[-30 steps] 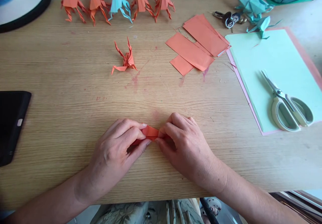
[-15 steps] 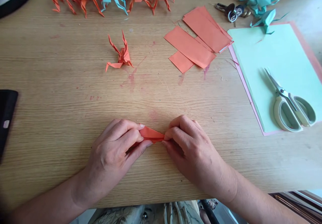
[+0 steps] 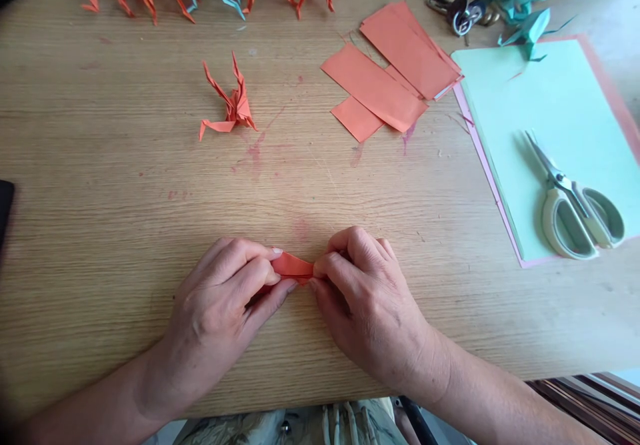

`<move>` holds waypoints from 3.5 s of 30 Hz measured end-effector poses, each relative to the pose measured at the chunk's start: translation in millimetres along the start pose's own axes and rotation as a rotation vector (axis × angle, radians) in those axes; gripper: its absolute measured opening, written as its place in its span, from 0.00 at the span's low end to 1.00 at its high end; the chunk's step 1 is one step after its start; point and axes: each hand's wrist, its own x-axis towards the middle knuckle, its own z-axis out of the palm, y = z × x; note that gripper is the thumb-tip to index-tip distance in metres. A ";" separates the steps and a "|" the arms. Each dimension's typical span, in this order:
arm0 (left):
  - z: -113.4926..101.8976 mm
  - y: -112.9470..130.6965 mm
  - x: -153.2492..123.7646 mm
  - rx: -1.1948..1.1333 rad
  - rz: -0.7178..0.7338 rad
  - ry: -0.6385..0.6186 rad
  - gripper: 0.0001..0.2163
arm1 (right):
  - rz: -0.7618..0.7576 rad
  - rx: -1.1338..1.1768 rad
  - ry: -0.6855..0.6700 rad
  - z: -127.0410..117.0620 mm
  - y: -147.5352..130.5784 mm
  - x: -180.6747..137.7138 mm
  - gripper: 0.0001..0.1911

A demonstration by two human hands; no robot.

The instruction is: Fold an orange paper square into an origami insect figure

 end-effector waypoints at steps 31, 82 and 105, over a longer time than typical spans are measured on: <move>1.3 -2.9 3.2 -0.020 -0.007 -0.003 0.08 | -0.651 -0.384 -0.082 -24.8 28.6 -7.6 0.15; 1.8 -4.9 1.9 -0.002 0.026 0.010 0.08 | -0.670 -0.319 -0.032 -24.6 30.7 -11.7 0.14; -13.0 -14.4 -5.1 -0.237 -0.043 -0.101 0.07 | -0.764 -0.271 -0.131 -19.6 31.5 6.9 0.15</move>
